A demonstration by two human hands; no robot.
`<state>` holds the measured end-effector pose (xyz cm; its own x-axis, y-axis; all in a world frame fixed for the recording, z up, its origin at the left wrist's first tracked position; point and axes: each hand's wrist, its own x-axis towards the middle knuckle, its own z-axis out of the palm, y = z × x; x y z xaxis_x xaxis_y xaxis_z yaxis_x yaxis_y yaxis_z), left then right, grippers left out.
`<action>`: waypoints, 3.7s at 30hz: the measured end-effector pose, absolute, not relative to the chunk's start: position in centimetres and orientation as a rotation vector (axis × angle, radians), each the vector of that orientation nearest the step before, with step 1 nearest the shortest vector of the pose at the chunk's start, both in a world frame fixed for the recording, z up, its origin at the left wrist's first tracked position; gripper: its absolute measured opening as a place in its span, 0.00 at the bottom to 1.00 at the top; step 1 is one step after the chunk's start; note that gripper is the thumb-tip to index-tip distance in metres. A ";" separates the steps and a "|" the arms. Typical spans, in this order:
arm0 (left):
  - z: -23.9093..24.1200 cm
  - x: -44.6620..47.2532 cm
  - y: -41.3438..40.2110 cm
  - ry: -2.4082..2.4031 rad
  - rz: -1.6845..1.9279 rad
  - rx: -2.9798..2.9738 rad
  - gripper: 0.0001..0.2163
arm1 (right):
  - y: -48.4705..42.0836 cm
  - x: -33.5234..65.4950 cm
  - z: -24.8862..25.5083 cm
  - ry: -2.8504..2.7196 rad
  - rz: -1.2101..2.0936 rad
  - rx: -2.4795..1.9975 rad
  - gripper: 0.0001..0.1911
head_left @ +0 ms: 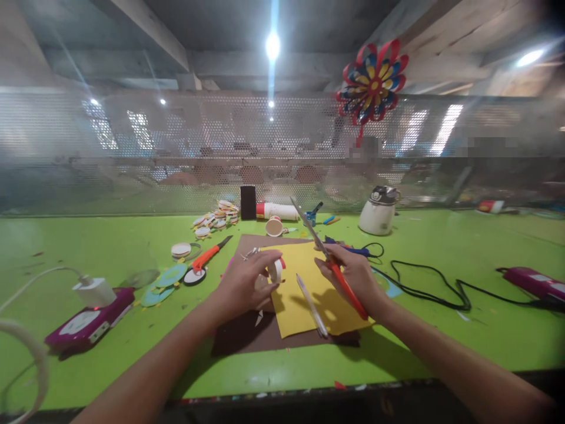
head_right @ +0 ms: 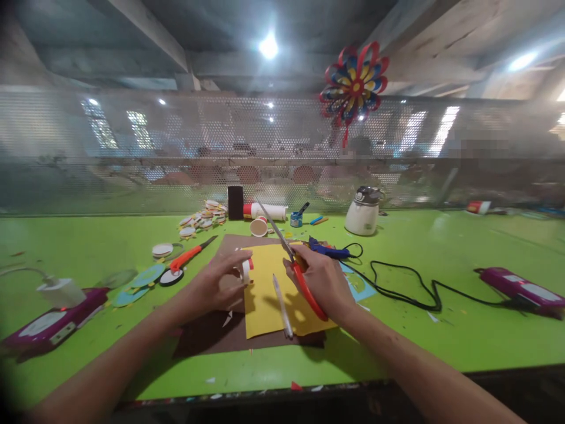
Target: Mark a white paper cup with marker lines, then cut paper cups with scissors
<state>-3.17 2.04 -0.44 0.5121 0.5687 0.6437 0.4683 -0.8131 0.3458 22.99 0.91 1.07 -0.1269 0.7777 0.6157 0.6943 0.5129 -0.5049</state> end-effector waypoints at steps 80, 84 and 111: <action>3.4 -5.7 4.3 0.386 1.205 1.222 0.17 | -1.1 23.7 2.0 -2.314 0.738 -1.108 0.21; 3.0 -5.6 4.6 0.365 1.181 1.125 0.18 | -1.2 23.6 1.2 -2.311 0.737 -1.083 0.27; 1.7 -4.6 4.0 0.458 1.189 1.182 0.15 | -2.8 22.2 2.3 -2.170 1.162 -1.138 0.26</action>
